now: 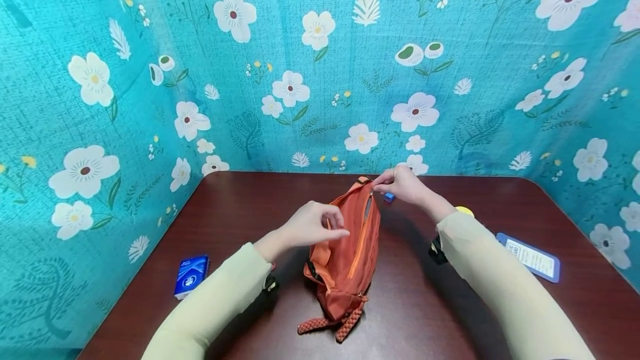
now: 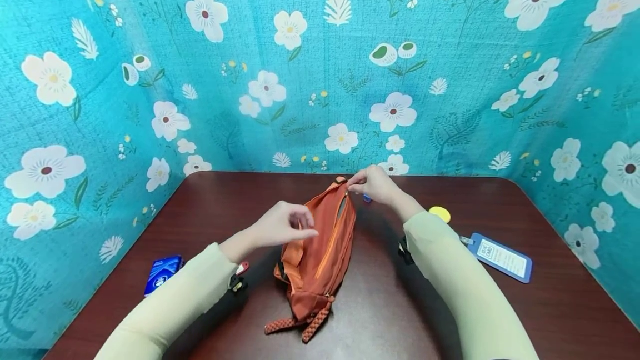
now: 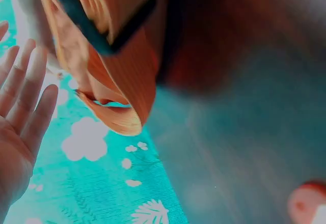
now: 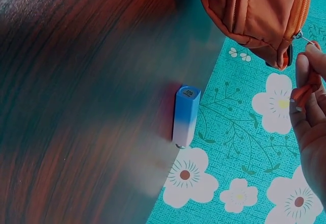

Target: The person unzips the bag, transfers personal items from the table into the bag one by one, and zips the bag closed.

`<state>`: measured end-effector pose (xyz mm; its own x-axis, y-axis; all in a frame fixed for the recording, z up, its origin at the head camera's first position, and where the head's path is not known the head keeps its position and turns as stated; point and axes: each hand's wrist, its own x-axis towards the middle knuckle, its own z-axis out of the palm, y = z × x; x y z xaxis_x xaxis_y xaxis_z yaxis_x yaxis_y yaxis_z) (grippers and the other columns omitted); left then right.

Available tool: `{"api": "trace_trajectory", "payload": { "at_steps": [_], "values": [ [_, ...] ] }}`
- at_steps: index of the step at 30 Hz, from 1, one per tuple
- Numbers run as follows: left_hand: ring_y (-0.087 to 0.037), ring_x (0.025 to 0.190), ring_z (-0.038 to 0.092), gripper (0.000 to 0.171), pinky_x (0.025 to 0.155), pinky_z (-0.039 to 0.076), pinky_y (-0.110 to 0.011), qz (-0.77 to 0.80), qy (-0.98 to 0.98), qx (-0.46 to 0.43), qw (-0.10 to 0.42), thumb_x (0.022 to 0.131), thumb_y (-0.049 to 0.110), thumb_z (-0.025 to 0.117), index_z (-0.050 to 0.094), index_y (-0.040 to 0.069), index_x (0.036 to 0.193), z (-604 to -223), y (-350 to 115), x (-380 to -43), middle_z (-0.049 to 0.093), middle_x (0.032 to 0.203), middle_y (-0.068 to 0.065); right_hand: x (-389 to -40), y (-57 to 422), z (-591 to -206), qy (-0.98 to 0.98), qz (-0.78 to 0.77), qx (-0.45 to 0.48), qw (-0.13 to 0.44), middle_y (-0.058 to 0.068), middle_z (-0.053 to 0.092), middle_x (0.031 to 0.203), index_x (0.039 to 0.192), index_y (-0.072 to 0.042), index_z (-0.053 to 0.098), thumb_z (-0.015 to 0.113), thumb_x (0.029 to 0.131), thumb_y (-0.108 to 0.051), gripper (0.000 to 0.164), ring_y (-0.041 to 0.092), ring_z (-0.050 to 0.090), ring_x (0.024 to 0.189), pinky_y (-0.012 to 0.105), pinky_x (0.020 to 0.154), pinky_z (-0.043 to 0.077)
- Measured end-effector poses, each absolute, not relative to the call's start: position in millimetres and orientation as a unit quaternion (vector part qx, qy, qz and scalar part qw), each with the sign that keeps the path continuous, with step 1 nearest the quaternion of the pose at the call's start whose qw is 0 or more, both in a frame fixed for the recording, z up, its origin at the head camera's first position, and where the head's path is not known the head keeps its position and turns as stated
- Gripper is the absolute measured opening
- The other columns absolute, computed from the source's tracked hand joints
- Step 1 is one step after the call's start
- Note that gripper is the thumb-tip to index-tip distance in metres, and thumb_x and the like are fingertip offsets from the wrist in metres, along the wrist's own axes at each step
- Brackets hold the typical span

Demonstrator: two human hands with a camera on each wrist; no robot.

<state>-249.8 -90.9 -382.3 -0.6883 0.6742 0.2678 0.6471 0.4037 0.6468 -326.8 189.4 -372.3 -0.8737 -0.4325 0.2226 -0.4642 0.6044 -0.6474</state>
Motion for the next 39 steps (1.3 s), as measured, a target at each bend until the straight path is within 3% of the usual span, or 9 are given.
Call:
{"api": "trace_trajectory", "payload": {
  "at_steps": [12,27,35,39],
  "values": [
    [-0.009,0.053,0.056,0.028,0.055,0.045,-0.025,0.335,0.882,0.33,0.024,0.086,0.05,0.07,0.069,0.023,0.076,-391.0,-58.7,-287.1,0.062,0.062,0.01,-326.0,184.7,-375.0,-0.889,0.378,0.256,0.031,0.008,0.071,0.084,0.095,-0.002,0.077,0.071,0.089,-0.009,0.011,0.017,0.062,0.069,0.03,0.058,0.047],
    [-0.008,0.061,0.053,0.033,0.057,0.044,-0.026,0.264,0.918,0.295,-0.001,0.084,0.056,0.067,0.07,0.026,0.073,-400.4,-39.3,-293.2,0.06,0.063,0.017,-323.0,183.2,-375.7,-0.884,0.392,0.251,0.033,0.008,0.067,0.077,0.094,-0.003,0.076,0.071,0.088,-0.007,0.009,0.016,0.057,0.056,0.028,0.051,0.046],
    [-0.01,0.057,0.052,0.023,0.051,0.041,-0.026,0.237,0.925,0.296,0.0,0.085,0.042,0.066,0.064,0.024,0.071,-406.8,-34.5,-297.0,0.055,0.056,0.012,-319.8,183.9,-377.2,-0.879,0.4,0.257,0.03,0.011,0.067,0.078,0.096,0.001,0.076,0.071,0.088,-0.006,0.011,0.016,0.055,0.054,0.027,0.049,0.044],
    [-0.01,0.057,0.051,0.016,0.051,0.039,-0.026,0.238,0.925,0.297,-0.003,0.082,0.035,0.067,0.062,0.022,0.073,-409.2,-38.8,-293.6,0.054,0.057,0.011,-319.3,185.9,-378.1,-0.881,0.402,0.248,0.022,0.013,0.068,0.081,0.096,-0.001,0.076,0.07,0.089,-0.007,0.011,0.016,0.057,0.057,0.032,0.053,0.048]
  ]
}}
